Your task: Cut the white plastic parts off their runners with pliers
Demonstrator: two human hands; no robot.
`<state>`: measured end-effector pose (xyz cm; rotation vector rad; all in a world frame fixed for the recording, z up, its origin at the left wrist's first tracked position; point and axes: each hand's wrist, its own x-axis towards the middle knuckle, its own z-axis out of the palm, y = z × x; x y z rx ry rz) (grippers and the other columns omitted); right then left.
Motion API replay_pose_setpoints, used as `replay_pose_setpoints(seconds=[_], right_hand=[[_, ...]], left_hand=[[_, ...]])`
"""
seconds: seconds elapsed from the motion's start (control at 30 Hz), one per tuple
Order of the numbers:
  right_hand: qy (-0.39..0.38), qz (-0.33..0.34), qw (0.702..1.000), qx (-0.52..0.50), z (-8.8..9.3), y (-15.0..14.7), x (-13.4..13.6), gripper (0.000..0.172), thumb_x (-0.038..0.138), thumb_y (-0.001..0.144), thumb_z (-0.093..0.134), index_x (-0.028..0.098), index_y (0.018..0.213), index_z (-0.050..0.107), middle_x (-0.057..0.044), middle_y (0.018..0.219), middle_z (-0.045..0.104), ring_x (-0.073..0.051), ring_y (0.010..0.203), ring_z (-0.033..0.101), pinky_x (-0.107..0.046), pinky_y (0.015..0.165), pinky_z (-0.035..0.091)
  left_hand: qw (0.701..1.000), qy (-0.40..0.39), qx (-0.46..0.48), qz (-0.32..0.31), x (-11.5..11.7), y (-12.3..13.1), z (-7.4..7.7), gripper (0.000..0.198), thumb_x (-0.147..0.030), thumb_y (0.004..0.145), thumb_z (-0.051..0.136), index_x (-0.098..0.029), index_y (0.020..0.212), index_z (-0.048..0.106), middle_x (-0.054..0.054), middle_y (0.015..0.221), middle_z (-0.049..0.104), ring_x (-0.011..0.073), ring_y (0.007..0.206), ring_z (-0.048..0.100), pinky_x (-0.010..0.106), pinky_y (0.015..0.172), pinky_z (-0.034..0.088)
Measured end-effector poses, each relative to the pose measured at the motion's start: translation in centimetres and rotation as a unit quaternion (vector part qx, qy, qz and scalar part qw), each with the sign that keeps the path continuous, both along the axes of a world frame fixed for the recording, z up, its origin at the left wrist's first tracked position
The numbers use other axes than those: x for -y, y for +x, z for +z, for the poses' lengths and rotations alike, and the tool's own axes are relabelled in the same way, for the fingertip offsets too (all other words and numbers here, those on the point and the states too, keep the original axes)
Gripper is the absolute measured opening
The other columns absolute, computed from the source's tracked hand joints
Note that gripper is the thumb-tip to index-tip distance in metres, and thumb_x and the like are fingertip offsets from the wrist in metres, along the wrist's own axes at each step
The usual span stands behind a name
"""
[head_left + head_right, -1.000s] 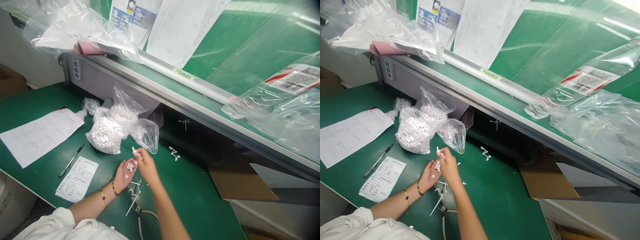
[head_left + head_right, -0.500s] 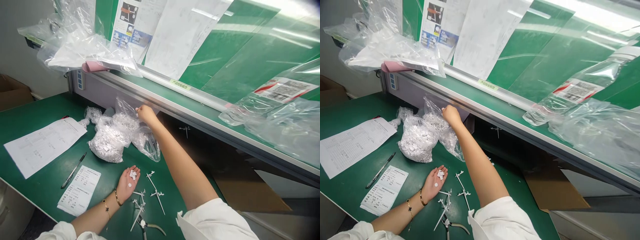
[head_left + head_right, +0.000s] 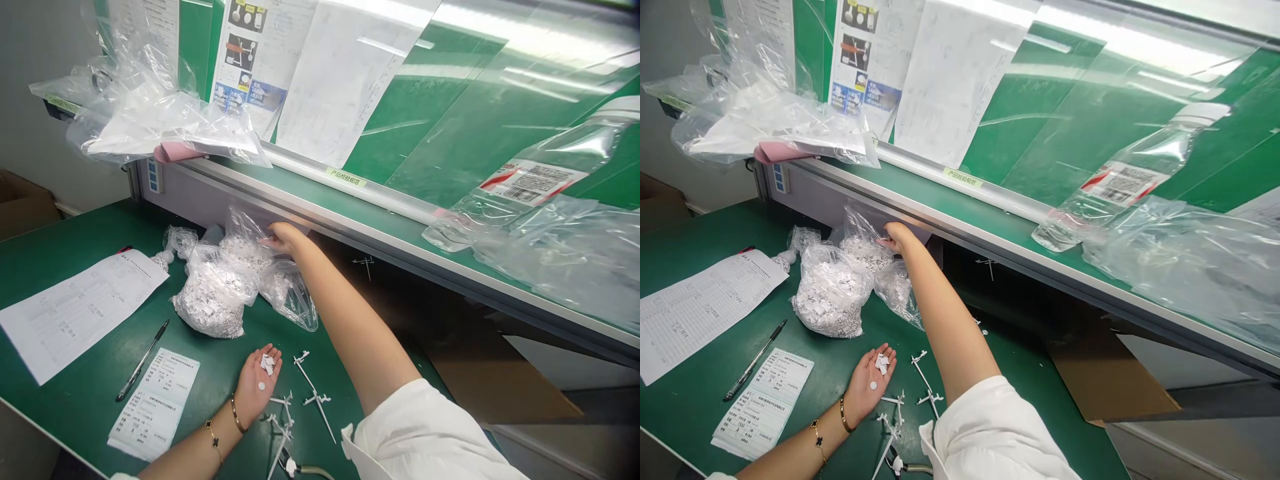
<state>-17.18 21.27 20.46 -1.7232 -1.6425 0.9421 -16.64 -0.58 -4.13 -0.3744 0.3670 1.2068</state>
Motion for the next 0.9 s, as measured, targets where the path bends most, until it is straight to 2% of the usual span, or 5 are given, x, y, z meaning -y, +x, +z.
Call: replay_pose_setpoints(seconds=[0.23, 0.4, 0.53, 0.7, 0.9], right_hand=[[0.135, 0.049, 0.987, 0.071, 0.7, 0.3, 3.9, 0.012, 0.008, 0.078, 0.051, 0.014, 0.084, 0.059, -0.008, 0.095, 0.056, -0.022, 0.1, 0.051, -0.037, 0.092, 0.041], [0.383, 0.187, 0.881, 0.206, -1.9, 2.0, 11.8, 0.029, 0.007, 0.082, 0.037, 0.016, 0.099, 0.058, -0.009, 0.103, 0.051, -0.019, 0.1, 0.046, -0.034, 0.09, 0.038], [0.233, 0.336, 0.874, 0.261, -7.8, 5.4, 17.8, 0.021, 0.007, 0.079, 0.045, 0.021, 0.088, 0.06, -0.006, 0.087, 0.052, -0.018, 0.077, 0.048, -0.03, 0.071, 0.043], [0.148, 0.26, 0.916, 0.266, -15.1, 9.4, 20.8, 0.026, 0.005, 0.079, 0.048, 0.019, 0.099, 0.057, -0.007, 0.094, 0.053, -0.02, 0.087, 0.052, -0.034, 0.077, 0.047], [0.158, 0.22, 0.937, 0.219, -18.2, 9.5, 22.3, 0.034, 0.008, 0.079, 0.054, 0.018, 0.112, 0.054, -0.01, 0.106, 0.055, -0.023, 0.098, 0.052, -0.04, 0.086, 0.047]], left_hand=[[1.0, 0.028, 0.012, -0.009, -0.1, -0.6, 0.2, 0.027, -0.018, 0.087, 0.044, -0.013, 0.109, 0.06, 0.014, 0.109, 0.064, 0.0207, 0.107, 0.06, 0.034, 0.094, 0.048], [0.998, 0.064, 0.013, -0.014, -0.3, -1.4, 0.7, 0.03, -0.018, 0.089, 0.04, -0.016, 0.113, 0.059, 0.009, 0.12, 0.06, 0.0171, 0.114, 0.055, 0.031, 0.098, 0.043], [0.999, 0.029, 0.016, -0.007, -0.4, -1.5, 0.7, 0.028, -0.018, 0.092, 0.037, -0.016, 0.1, 0.064, 0.005, 0.099, 0.068, 0.0127, 0.094, 0.063, 0.027, 0.092, 0.046], [0.996, 0.085, 0.012, -0.036, -0.1, -1.6, 1.4, 0.035, -0.022, 0.094, 0.032, -0.021, 0.118, 0.057, 0.005, 0.121, 0.061, 0.0121, 0.103, 0.06, 0.024, 0.088, 0.047], [0.992, 0.092, 0.005, -0.085, 0.2, -1.8, 2.1, 0.04, -0.021, 0.096, 0.028, -0.023, 0.131, 0.047, 0.004, 0.136, 0.049, 0.0096, 0.11, 0.056, 0.017, 0.084, 0.048]])
